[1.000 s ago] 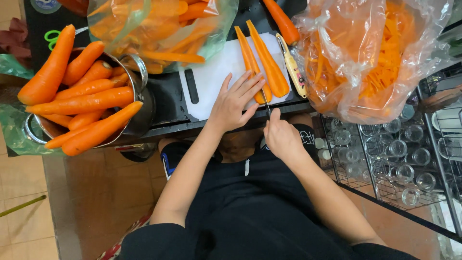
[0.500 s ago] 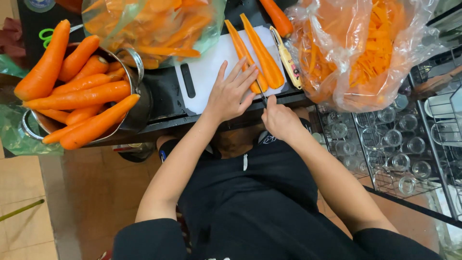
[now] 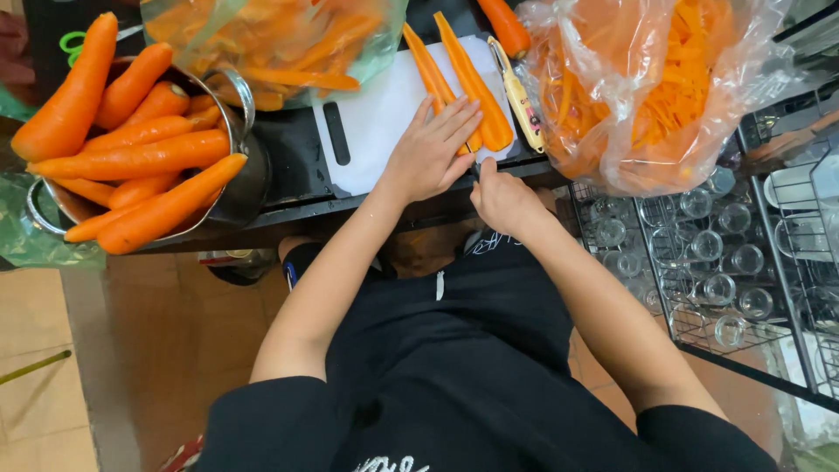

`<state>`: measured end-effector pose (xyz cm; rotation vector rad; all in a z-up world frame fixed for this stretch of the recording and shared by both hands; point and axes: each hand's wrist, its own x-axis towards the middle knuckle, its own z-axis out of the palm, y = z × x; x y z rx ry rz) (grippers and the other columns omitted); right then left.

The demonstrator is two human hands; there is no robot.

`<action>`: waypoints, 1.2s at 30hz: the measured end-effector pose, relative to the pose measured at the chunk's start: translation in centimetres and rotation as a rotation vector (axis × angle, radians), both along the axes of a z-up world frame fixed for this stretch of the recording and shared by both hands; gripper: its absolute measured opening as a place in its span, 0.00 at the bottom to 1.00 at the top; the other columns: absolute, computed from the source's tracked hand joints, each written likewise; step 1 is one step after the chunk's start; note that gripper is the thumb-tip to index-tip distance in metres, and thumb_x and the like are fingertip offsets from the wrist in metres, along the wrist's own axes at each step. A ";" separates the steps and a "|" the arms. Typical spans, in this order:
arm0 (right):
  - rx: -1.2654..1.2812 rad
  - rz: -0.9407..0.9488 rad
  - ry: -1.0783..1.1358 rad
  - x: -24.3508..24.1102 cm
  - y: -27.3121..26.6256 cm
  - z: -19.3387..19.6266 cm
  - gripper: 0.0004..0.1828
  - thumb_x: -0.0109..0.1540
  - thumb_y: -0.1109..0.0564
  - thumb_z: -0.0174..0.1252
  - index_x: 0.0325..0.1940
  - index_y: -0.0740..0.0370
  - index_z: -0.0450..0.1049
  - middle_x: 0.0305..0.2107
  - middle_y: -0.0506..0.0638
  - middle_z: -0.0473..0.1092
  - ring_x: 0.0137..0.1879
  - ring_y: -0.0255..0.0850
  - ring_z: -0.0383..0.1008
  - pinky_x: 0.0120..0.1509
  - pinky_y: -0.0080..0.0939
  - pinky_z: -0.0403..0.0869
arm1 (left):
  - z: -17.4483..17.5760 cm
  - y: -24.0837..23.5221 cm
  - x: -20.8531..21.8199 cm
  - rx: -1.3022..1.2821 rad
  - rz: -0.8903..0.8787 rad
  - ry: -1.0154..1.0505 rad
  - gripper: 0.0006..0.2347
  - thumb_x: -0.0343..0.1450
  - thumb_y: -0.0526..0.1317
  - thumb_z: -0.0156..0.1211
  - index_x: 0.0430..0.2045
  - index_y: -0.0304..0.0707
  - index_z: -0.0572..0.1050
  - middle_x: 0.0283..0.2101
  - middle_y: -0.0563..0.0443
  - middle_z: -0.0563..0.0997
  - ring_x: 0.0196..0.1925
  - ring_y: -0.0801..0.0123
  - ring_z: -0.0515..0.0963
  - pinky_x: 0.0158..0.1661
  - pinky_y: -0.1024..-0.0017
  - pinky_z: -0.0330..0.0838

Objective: The person peels a carrot using a peeler, then cuts it into smaller pieces with a knife on a cutting board. They place the cut pieces into a plastic bag and repeat the process with another carrot.

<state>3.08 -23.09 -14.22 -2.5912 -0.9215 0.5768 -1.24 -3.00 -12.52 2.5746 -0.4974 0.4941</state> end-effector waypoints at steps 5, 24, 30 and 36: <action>-0.020 0.031 0.015 1.0 -0.3 0.0 0.18 0.67 0.52 0.49 0.49 0.73 0.59 0.32 0.75 0.74 0.42 0.72 0.75 0.49 0.68 0.72 | 0.1 0.6 0.2 0.024 -0.011 0.013 0.25 0.74 0.45 0.58 0.66 0.31 0.67 0.71 0.42 0.66 0.76 0.56 0.61 0.73 0.44 0.44; -0.103 0.007 -0.192 0.3 -0.1 -1.3 0.14 0.69 0.53 0.48 0.48 0.69 0.61 0.28 0.68 0.76 0.37 0.63 0.79 0.42 0.60 0.77 | 0.8 0.7 -0.9 0.006 -0.058 0.064 0.34 0.69 0.44 0.61 0.71 0.31 0.58 0.76 0.39 0.59 0.78 0.48 0.55 0.73 0.49 0.48; 0.114 0.096 0.187 1.6 -0.2 1.9 0.15 0.70 0.51 0.47 0.45 0.67 0.61 0.23 0.63 0.73 0.30 0.55 0.77 0.37 0.56 0.73 | 1.0 0.7 -0.8 -0.002 -0.069 0.071 0.36 0.66 0.43 0.63 0.70 0.32 0.58 0.75 0.40 0.59 0.77 0.48 0.56 0.73 0.49 0.48; 0.205 0.043 0.599 2.0 -1.5 0.1 0.15 0.71 0.49 0.43 0.45 0.65 0.61 0.17 0.54 0.68 0.23 0.44 0.71 0.31 0.45 0.71 | 1.1 0.9 -1.1 -0.066 -0.084 0.069 0.33 0.65 0.37 0.64 0.70 0.36 0.61 0.73 0.44 0.63 0.76 0.52 0.60 0.73 0.48 0.51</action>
